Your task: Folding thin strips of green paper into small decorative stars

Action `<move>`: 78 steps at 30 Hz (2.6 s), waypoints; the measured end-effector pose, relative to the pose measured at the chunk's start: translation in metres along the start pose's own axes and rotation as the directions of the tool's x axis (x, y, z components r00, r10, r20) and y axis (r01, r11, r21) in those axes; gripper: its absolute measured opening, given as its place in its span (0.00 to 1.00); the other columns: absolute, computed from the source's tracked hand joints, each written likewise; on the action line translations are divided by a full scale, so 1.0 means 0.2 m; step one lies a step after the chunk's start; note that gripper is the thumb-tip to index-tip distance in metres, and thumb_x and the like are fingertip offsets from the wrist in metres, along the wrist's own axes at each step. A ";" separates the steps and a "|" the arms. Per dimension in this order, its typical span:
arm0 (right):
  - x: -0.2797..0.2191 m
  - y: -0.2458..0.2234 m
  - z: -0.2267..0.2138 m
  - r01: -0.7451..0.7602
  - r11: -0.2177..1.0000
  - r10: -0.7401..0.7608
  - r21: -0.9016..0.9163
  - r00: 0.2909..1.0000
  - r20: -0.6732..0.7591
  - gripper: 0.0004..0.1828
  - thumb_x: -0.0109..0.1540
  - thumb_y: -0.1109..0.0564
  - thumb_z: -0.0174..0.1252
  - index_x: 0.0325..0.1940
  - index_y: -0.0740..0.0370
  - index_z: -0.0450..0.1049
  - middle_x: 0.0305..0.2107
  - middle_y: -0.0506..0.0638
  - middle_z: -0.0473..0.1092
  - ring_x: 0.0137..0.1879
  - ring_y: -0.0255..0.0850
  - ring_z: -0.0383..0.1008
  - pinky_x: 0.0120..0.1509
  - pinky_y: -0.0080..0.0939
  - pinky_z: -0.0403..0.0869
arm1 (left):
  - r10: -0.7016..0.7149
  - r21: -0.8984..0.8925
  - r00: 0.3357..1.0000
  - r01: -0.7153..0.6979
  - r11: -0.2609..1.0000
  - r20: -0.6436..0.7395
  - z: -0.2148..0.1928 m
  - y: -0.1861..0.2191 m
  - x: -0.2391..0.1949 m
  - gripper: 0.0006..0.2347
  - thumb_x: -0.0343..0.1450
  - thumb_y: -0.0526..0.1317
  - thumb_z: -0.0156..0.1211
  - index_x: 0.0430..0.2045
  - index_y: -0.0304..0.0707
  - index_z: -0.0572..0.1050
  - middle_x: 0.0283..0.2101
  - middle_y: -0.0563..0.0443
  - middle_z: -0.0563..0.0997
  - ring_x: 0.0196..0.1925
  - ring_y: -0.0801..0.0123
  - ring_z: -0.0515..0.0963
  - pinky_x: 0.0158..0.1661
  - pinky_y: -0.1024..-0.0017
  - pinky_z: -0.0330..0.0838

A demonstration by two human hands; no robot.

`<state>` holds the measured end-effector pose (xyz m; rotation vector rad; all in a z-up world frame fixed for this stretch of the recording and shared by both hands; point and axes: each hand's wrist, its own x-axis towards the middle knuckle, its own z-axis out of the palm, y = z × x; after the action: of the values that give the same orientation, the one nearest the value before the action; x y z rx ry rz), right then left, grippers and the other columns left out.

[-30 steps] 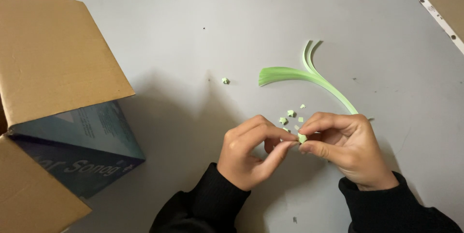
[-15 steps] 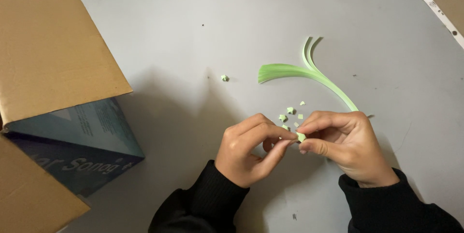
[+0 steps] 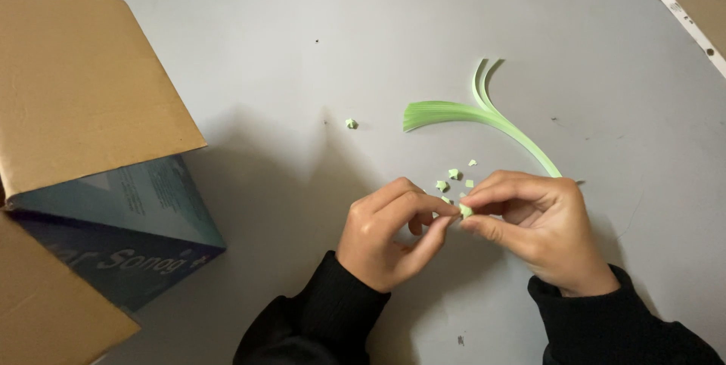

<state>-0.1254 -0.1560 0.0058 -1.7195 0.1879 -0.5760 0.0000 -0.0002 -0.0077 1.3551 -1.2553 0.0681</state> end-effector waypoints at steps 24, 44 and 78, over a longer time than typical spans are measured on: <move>0.02 0.20 -0.55 -0.565 0.739 0.293 -0.368 0.761 -0.579 0.13 0.55 0.61 0.70 0.44 0.59 0.87 0.27 0.46 0.79 0.28 0.33 0.64 0.37 0.32 0.67 | -0.326 0.266 0.945 0.309 0.913 0.023 0.04 -0.20 -0.05 0.03 0.64 0.36 0.62 0.26 0.47 0.81 0.27 0.55 0.79 0.30 0.65 0.78 0.36 0.68 0.71; 0.02 0.22 -0.47 -0.303 0.943 0.202 -0.140 0.852 -0.483 0.13 0.52 0.66 0.62 0.40 0.63 0.84 0.25 0.45 0.76 0.30 0.30 0.71 0.38 0.29 0.73 | -0.008 0.278 0.990 -0.031 0.960 0.137 0.25 0.00 0.18 0.09 0.67 0.36 0.63 0.40 0.43 0.80 0.40 0.53 0.82 0.41 0.62 0.80 0.46 0.69 0.73; -0.01 0.08 -0.58 -0.035 0.999 0.027 -0.035 0.977 -0.211 0.12 0.50 0.70 0.71 0.38 0.69 0.84 0.30 0.56 0.81 0.35 0.39 0.81 0.41 0.35 0.84 | -0.037 0.118 0.736 -0.057 0.991 0.676 0.39 0.01 0.65 0.03 0.71 0.35 0.62 0.32 0.39 0.83 0.32 0.49 0.84 0.37 0.57 0.85 0.40 0.65 0.80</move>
<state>-0.1780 -0.2597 0.0054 -1.6877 0.3778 -0.7359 0.0023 -0.1350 0.0618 1.5496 -1.8982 -0.3843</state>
